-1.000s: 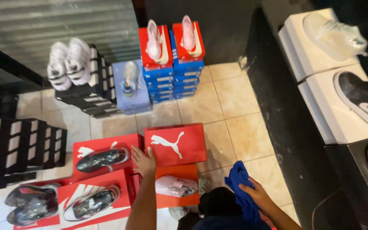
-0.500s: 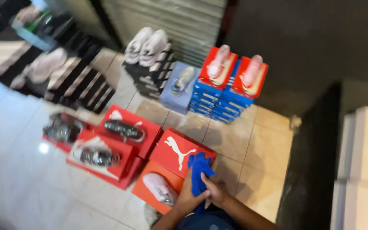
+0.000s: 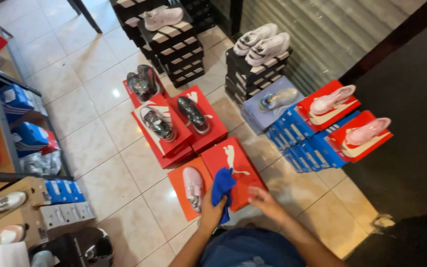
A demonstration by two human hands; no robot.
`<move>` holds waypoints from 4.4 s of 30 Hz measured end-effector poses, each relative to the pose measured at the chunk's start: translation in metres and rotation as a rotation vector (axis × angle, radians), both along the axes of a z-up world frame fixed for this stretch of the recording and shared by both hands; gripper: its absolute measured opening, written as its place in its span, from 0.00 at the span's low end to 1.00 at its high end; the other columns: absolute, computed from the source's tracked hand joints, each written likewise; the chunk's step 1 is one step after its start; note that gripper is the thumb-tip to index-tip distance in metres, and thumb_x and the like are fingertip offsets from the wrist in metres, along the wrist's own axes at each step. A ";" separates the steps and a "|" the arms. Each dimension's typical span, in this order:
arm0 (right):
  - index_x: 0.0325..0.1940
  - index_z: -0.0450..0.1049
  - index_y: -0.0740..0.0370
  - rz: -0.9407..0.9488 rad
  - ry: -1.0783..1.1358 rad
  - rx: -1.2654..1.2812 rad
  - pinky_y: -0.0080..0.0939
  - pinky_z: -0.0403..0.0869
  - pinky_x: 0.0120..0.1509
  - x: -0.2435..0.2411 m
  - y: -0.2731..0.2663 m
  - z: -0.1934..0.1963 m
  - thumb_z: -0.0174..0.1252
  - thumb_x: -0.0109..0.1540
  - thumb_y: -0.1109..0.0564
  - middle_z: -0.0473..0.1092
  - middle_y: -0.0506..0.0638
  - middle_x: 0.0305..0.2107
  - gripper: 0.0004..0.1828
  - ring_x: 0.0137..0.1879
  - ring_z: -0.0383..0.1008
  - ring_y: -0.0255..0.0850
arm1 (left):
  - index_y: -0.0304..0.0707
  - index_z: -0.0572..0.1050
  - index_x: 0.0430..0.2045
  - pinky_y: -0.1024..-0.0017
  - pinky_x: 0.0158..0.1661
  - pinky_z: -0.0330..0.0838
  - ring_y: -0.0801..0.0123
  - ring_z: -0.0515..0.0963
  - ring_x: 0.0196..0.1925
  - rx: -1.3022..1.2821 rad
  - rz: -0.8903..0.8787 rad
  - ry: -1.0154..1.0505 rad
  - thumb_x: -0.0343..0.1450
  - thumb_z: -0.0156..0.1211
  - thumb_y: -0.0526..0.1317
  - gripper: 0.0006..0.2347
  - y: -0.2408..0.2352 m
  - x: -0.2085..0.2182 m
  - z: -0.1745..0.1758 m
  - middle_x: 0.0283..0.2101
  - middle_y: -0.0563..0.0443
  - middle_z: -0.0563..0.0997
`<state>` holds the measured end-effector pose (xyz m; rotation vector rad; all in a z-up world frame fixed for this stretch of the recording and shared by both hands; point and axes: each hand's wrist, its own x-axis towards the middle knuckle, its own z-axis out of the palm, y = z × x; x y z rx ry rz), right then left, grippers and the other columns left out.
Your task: Wiping down shoe boxes and shoes with a blue cloth in a storage area
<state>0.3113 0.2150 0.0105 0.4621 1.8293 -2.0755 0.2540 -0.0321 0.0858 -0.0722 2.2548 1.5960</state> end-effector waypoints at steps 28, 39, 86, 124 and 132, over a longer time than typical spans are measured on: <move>0.75 0.41 0.58 0.365 -0.226 0.587 0.63 0.68 0.72 -0.160 0.017 -0.041 0.81 0.46 0.46 0.64 0.69 0.64 0.68 0.70 0.65 0.61 | 0.31 0.66 0.66 0.50 0.70 0.56 0.45 0.64 0.72 0.128 0.684 -0.622 0.75 0.46 0.65 0.35 0.052 -0.108 -0.093 0.67 0.29 0.68; 0.75 0.40 0.55 0.425 -0.318 0.662 0.62 0.67 0.73 -0.171 0.006 -0.011 0.78 0.49 0.42 0.65 0.68 0.64 0.65 0.70 0.65 0.61 | 0.25 0.63 0.67 0.50 0.72 0.53 0.41 0.60 0.74 0.215 0.669 -0.650 0.76 0.43 0.60 0.34 0.035 -0.140 -0.052 0.69 0.23 0.65; 0.78 0.39 0.64 0.348 -0.249 0.585 0.61 0.59 0.77 -0.180 -0.006 0.027 0.78 0.47 0.43 0.53 0.72 0.68 0.70 0.75 0.56 0.64 | 0.54 0.77 0.41 0.46 0.54 0.67 0.45 0.74 0.56 -0.863 -0.182 0.262 0.71 0.56 0.40 0.08 0.187 -0.238 -0.217 0.49 0.48 0.79; 0.82 0.32 0.55 0.395 0.047 -0.088 0.69 0.51 0.74 -0.136 0.068 0.122 0.60 0.62 0.50 0.38 0.63 0.76 0.54 0.79 0.40 0.62 | 0.42 0.65 0.68 0.45 0.66 0.58 0.36 0.63 0.70 0.455 0.220 0.015 0.74 0.59 0.41 0.25 0.117 -0.078 -0.031 0.67 0.24 0.65; 0.82 0.30 0.42 0.299 -0.045 -0.002 0.47 0.71 0.65 -0.157 0.160 0.072 0.63 0.51 0.74 0.47 0.59 0.75 0.68 0.73 0.57 0.50 | 0.58 0.63 0.70 0.41 0.60 0.63 0.38 0.64 0.71 -0.274 0.126 0.475 0.72 0.59 0.43 0.27 0.239 -0.146 -0.070 0.74 0.40 0.59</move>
